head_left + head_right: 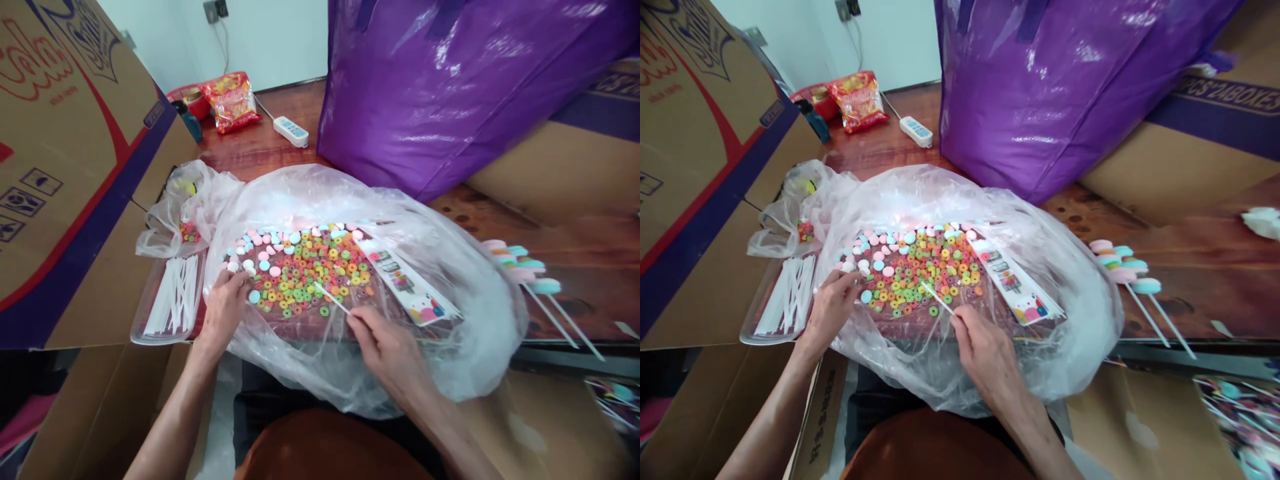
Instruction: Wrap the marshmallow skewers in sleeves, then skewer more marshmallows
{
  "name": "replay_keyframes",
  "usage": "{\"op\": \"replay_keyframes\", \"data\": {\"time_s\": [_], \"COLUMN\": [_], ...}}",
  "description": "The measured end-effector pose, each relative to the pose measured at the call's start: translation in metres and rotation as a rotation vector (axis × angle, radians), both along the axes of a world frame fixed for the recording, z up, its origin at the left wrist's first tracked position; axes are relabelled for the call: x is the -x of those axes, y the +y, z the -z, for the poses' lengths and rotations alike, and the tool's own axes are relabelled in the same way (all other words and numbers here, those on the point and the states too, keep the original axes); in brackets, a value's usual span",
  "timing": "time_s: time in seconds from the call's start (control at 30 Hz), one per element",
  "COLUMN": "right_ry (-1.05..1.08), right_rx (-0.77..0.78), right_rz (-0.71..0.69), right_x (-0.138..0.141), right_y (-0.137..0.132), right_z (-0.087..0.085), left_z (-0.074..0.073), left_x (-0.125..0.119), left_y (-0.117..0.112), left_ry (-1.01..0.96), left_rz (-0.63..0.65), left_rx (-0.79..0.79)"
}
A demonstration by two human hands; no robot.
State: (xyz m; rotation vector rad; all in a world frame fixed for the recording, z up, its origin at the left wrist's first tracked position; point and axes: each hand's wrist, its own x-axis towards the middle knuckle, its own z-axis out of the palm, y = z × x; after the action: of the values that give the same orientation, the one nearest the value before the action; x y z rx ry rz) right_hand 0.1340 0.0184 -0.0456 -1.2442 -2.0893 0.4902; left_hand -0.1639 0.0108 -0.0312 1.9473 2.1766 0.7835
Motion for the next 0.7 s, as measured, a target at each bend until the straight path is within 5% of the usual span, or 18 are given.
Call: {"op": "replay_keyframes", "data": {"time_s": [0.47, 0.57, 0.7], "right_ry": [-0.001, 0.011, 0.023], "right_rx": [0.051, 0.067, 0.071], "right_rz": [-0.047, -0.044, -0.046], "right_x": [0.008, 0.011, 0.016], "right_y": [-0.002, -0.002, -0.003], "right_z": [0.006, 0.006, 0.006], "left_z": [0.007, -0.002, -0.008], "left_x": [0.025, 0.011, -0.018], "left_y": [0.001, 0.005, 0.024], "left_ry": [0.157, 0.021, -0.058], "left_rz": [-0.227, -0.179, 0.058], "left_rx": [0.024, -0.096, -0.185]}}
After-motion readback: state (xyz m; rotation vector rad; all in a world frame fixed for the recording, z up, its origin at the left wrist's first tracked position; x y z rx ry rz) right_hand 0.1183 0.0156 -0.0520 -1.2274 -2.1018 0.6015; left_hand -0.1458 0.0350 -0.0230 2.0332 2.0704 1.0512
